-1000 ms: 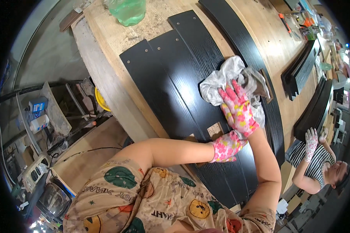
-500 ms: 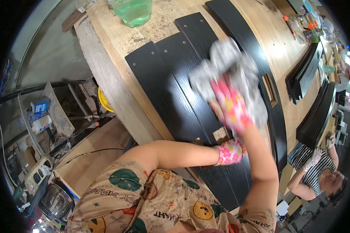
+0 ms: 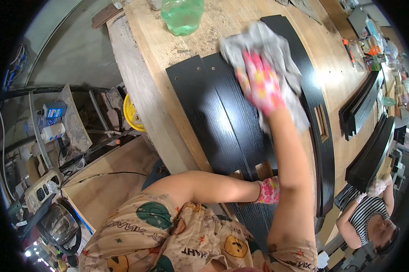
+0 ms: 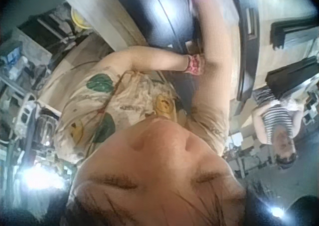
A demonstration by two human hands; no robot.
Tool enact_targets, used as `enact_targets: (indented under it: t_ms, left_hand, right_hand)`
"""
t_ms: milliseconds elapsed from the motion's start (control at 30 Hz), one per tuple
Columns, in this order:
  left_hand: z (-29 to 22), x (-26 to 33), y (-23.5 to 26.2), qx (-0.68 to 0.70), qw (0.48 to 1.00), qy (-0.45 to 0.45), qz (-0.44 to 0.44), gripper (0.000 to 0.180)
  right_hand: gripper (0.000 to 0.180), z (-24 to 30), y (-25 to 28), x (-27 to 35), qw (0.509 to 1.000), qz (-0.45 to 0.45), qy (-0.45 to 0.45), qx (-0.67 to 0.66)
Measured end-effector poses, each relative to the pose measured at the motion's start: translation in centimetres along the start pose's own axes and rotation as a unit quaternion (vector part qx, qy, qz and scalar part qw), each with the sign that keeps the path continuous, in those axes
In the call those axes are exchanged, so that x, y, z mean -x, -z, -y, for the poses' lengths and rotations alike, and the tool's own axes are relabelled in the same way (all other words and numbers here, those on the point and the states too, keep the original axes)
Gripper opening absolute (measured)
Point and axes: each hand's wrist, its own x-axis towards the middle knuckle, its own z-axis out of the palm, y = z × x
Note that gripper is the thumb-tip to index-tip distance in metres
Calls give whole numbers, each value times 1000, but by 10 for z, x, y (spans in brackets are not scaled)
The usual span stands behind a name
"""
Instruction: Cleaning and applying liquid to black furniture panels using a cloth.
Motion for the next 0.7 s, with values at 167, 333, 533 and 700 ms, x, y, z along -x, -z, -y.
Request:
enact_targets:
  t_ms: [167,333,533,700]
  left_hand:
    - [-6,-4,3,11,1000,3,21,36]
    - [-8,-6,3,17,1000,-7,14,37]
    - [-1,0,2,16,1000,10,3,37]
    - [-9,1,6,27,999,20,12,38]
  right_hand:
    - [78,44,46,154,974,210,55,-68]
    - [59,32,27,46,988,152,6,-19]
    - [61,41,0,11,997,50,57,-17]
    - [68,81,41,129,950,272,148,23]
